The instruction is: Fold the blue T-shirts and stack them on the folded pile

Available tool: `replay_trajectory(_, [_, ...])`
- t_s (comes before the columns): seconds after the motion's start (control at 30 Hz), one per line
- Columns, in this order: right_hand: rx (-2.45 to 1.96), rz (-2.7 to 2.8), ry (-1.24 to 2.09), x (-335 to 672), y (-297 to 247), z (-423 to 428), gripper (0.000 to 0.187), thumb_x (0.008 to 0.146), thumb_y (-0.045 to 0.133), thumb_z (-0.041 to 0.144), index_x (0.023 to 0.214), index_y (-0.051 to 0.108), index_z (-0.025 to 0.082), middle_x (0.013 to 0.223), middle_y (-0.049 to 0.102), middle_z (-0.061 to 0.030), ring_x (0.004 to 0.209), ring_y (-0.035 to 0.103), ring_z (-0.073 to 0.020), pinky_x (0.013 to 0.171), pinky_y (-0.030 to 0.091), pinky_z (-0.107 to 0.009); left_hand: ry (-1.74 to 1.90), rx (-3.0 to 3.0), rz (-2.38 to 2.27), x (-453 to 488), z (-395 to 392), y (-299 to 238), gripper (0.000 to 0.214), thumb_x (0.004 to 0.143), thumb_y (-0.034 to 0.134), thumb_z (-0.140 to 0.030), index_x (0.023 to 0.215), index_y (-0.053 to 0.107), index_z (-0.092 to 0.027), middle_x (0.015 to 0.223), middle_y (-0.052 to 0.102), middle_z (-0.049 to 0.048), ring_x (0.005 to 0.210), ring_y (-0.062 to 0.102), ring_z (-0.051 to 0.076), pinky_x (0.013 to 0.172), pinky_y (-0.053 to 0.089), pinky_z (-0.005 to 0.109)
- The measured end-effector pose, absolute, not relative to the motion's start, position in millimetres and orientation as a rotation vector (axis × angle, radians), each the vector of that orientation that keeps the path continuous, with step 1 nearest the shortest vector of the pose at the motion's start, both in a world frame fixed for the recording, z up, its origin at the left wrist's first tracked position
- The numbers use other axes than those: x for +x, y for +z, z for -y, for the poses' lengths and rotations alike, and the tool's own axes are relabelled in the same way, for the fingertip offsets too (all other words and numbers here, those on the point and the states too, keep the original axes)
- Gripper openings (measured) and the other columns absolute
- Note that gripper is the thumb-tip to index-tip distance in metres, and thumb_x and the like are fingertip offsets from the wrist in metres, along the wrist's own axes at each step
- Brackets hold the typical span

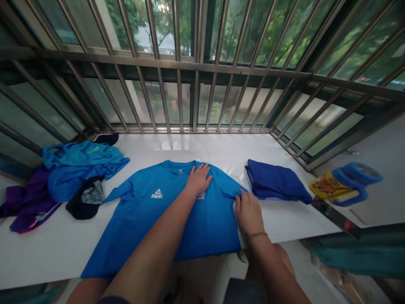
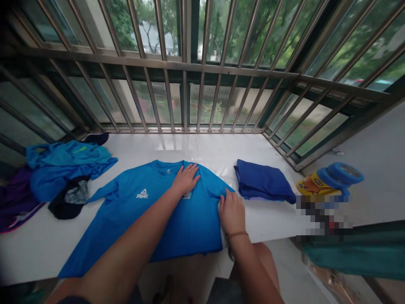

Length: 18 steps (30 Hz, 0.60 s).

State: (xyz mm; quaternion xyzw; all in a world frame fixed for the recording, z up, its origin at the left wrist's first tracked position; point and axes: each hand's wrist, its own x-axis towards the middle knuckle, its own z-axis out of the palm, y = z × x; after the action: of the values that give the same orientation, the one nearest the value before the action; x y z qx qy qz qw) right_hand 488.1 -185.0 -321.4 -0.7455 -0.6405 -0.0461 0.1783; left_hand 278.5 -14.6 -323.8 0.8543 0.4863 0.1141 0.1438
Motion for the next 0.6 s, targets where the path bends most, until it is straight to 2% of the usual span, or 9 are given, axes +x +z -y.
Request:
replay_trajectory(0.07, [-2.248, 1.753, -0.136, 503.4, -318.1, 162.1, 0.053, 0.108, 0.050, 0.045, 0.143, 0.068, 0.008, 0.127, 0.070, -0.0281, 0.111, 0.069, -0.0398, 0.098, 0.056, -0.053, 0.354, 2.466, -1.429, 278.3, 9.8, -330.8, 0.064, 0.113, 0.038, -0.052, 0.171, 0.045, -0.026, 0.181, 0.038, 0.0066, 0.170, 0.030, 0.028, 0.140, 0.014, 0.060])
replay_trajectory(0.13, [-2.320, 1.761, -0.031, 514.9, -314.2, 137.2, 0.047, 0.104, 0.058, 0.046, 0.126, 0.075, 0.009, 0.124, 0.070, -0.0291, 0.111, 0.069, -0.0401, 0.098, 0.055, -0.051, 0.348, 2.471, -1.437, 277.9, 8.7, -334.0, 0.065, 0.112, 0.039, -0.053, 0.172, 0.044, -0.027, 0.181, 0.038, 0.0061, 0.170, 0.030, 0.028, 0.140, 0.014, 0.059])
replay_trajectory(0.23, [-2.253, 1.662, 0.287, 528.4, -305.7, 100.4, 0.026, 0.098, 0.065, 0.037, 0.098, 0.077, 0.015, 0.112, 0.074, -0.0243, 0.112, 0.069, -0.0356, 0.102, 0.052, -0.045, 0.319, 2.472, -1.442, 278.4, 8.9, -333.9, 0.066, 0.112, 0.038, -0.053, 0.172, 0.044, -0.026, 0.181, 0.037, 0.0054, 0.170, 0.029, 0.027, 0.141, 0.014, 0.058])
replay_trajectory(0.3, [-2.190, 1.519, 0.445, 537.0, -299.5, 80.4, 0.024, 0.097, 0.063, 0.036, 0.092, 0.075, 0.017, 0.104, 0.076, -0.0208, 0.107, 0.071, -0.0324, 0.100, 0.052, -0.041, 0.310, 2.472, -1.447, 278.9, 8.7, -332.9, 0.067, 0.111, 0.038, -0.054, 0.172, 0.044, -0.025, 0.181, 0.037, 0.0051, 0.170, 0.029, 0.027, 0.141, 0.014, 0.058])
replay_trajectory(0.4, [-2.157, 1.356, 0.548, 548.8, -293.9, 65.0, 0.036, 0.103, 0.049, 0.044, 0.091, 0.072, 0.019, 0.092, 0.077, -0.0159, 0.090, 0.073, -0.0283, 0.083, 0.055, -0.037, 0.318, 2.463, -1.468, 279.3, 7.7, -331.8, 0.068, 0.111, 0.037, -0.054, 0.172, 0.044, -0.023, 0.181, 0.037, 0.0062, 0.170, 0.028, 0.027, 0.141, 0.014, 0.060])
replay_trajectory(0.5, [-2.109, 1.223, 0.673, 554.4, -294.6, 68.7, 0.051, 0.106, 0.038, 0.055, 0.093, 0.071, 0.019, 0.082, 0.075, -0.0115, 0.070, 0.069, -0.0245, 0.064, 0.052, -0.033, 0.320, 2.442, -1.503, 279.5, 6.6, -331.5, 0.068, 0.111, 0.038, -0.054, 0.172, 0.043, -0.025, 0.181, 0.037, 0.0065, 0.170, 0.028, 0.028, 0.140, 0.014, 0.061])
replay_trajectory(0.6, [-2.026, 1.158, 0.807, 553.6, -297.4, 82.4, 0.065, 0.103, 0.039, 0.073, 0.101, 0.073, 0.017, 0.077, 0.073, -0.0082, 0.063, 0.066, -0.0221, 0.056, 0.051, -0.032, 0.321, 2.434, -1.509, 280.1, 5.7, -332.1, 0.067, 0.111, 0.040, -0.054, 0.173, 0.043, -0.028, 0.181, 0.038, 0.0061, 0.170, 0.028, 0.029, 0.140, 0.013, 0.061])
